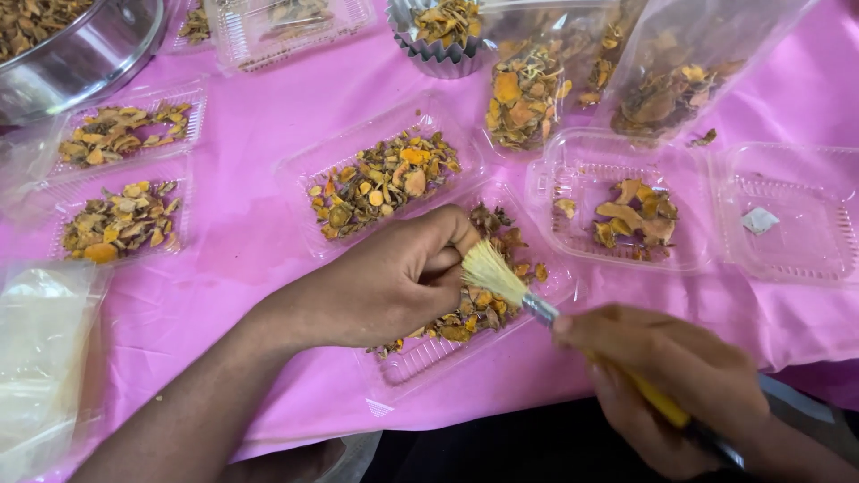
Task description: Sorting and cleaning dried herbs in plastic containers using hands and a brush to remove impurities.
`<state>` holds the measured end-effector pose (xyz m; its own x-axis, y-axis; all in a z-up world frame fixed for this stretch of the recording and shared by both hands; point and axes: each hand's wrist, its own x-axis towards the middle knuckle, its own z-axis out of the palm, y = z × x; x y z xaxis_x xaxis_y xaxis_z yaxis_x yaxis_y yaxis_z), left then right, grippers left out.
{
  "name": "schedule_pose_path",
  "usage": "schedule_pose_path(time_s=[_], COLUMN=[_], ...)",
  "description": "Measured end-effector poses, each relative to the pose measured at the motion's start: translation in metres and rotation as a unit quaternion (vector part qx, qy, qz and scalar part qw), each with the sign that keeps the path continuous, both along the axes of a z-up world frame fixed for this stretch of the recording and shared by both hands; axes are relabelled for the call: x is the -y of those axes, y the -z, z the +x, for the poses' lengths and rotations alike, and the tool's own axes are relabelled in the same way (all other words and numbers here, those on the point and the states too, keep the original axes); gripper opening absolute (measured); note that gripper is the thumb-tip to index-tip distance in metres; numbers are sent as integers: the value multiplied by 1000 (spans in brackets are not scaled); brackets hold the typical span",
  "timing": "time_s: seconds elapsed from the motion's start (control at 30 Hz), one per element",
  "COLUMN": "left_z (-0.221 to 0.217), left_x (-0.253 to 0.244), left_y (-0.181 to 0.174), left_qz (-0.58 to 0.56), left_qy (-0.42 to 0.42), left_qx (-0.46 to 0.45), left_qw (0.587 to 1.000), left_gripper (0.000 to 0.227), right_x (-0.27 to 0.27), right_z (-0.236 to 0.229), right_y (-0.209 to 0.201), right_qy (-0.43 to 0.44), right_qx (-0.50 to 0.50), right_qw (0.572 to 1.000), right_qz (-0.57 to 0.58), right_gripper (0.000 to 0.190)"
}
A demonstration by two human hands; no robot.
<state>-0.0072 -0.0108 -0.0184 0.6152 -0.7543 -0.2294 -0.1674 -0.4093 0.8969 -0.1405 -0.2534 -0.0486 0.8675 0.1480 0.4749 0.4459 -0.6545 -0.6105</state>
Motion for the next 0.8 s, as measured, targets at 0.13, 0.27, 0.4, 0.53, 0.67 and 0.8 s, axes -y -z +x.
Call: schedule_pose_path(time_s=[0.13, 0.27, 0.4, 0.53, 0.67, 0.8], left_z=[3, 6, 9, 11, 10, 11], left_x=[1, -1, -4, -6, -5, -9], left_y=[6, 8, 11, 16, 15, 19], left_qz=[42, -46, -90, -126, -142, -182], left_qy=[-54, -96, -97, -110, -108, -98], left_qx=[69, -72, -73, -74, -82, -113], left_qw=[995, 992, 989, 983, 980, 972], left_gripper=[18, 21, 19, 21, 19, 17], right_x=[9, 18, 9, 24, 34, 12], right_z=[9, -4, 24, 16, 13, 28], right_y=[-6, -5, 18, 15, 15, 16], right_qy=[1, -196, -180, -72, -323, -96], right_qx=[5, -73, 67, 24, -71, 102], right_qw=[1000, 962, 980, 996, 932, 990], right_qz=[-3, 177, 58, 36, 150, 2], right_gripper=[25, 43, 29, 27, 44, 23])
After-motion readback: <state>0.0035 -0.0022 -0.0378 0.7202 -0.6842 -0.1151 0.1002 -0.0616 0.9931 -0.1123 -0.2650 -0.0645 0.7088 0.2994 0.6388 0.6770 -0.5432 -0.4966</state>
